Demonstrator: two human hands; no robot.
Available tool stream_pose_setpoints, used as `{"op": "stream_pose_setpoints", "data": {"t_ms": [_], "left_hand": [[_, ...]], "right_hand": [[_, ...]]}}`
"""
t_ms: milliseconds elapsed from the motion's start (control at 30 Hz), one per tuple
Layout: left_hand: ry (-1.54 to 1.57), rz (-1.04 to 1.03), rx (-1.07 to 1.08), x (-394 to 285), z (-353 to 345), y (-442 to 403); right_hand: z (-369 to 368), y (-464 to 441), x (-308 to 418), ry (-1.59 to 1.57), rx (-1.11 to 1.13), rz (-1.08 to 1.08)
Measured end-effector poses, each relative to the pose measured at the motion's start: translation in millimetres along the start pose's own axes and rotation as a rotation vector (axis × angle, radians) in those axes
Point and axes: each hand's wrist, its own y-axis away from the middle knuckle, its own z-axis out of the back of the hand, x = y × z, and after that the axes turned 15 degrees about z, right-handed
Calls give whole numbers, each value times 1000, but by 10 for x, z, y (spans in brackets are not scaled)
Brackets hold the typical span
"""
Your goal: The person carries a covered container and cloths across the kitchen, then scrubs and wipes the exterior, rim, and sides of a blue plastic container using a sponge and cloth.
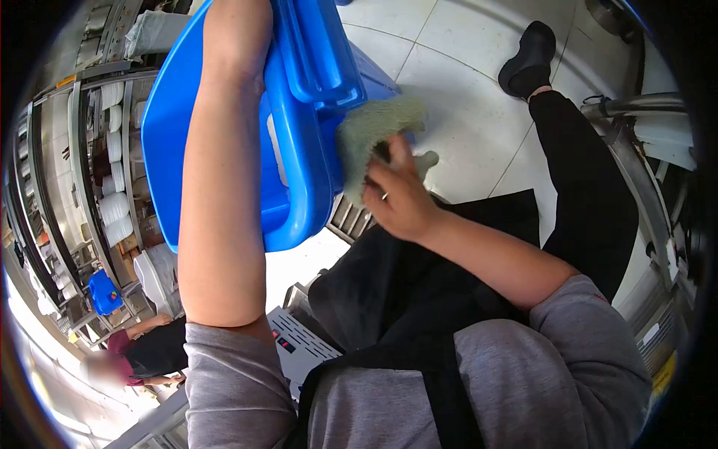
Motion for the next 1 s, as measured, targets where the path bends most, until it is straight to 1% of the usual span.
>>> {"op": "stream_pose_setpoints", "data": {"t_ms": [33,100,133,167,200,233,300,333,367,400,433,500,533,567,633,667,733,800,833,867,933,967,1000], "left_hand": [[1,-3,2,3,3,-29],[107,207,33,31,67,-187],[107,204,35,233,284,-501],[340,259,231,572,625,-973],[572,315,427,759,786,-1232],[417,206,302,528,508,-863],[71,48,-2,-10,-96,-60],[-33,34,62,236,231,-580],[-28,65,-12,193,143,-488],[-41,69,7,215,184,-530],[-57,73,27,202,192,-556],[-64,87,19,189,156,-475],[16,91,1,161,101,-426],[78,91,43,197,129,-476],[177,137,31,195,132,-482],[122,230,129,143,154,-464],[65,244,115,118,144,-463],[36,259,71,119,83,-451],[39,267,30,87,31,-414],[44,279,39,76,42,-416],[27,278,44,87,63,-420],[16,269,54,87,74,-417],[86,315,100,68,99,-403]], "right_hand": [[-57,-13,-9,3,-1,2],[-154,-60,-33,-197,-64,-28],[-177,22,-159,-220,14,-90],[-236,41,-288,-217,13,-88],[-301,45,-426,-208,-36,-261],[-374,77,-596,-200,-85,-437],[-532,303,-1248,-94,-60,-553],[-636,445,-1582,-89,-67,-555],[-730,594,-1893,-47,-31,-669],[-753,683,-2063,-7,4,-788],[-699,597,-1938,-3,-8,-800],[-699,363,-1471,-33,-58,-751],[-643,182,-1194,-95,-94,-609],[-544,-40,-964,-155,-127,-468],[-287,-569,-754,-294,-62,-360],[-377,-646,-845,-295,-71,-364],[-544,-775,-1253,-112,-170,-301],[-1036,-364,-2473,38,-20,-513],[-820,-356,-2609,-139,-10,-717],[-675,-306,-2633,-267,-35,-916],[-881,222,-3192,-335,-134,-953],[-899,402,-3342,-342,-133,-958],[-884,558,-3454,-370,-124,-977]]}}
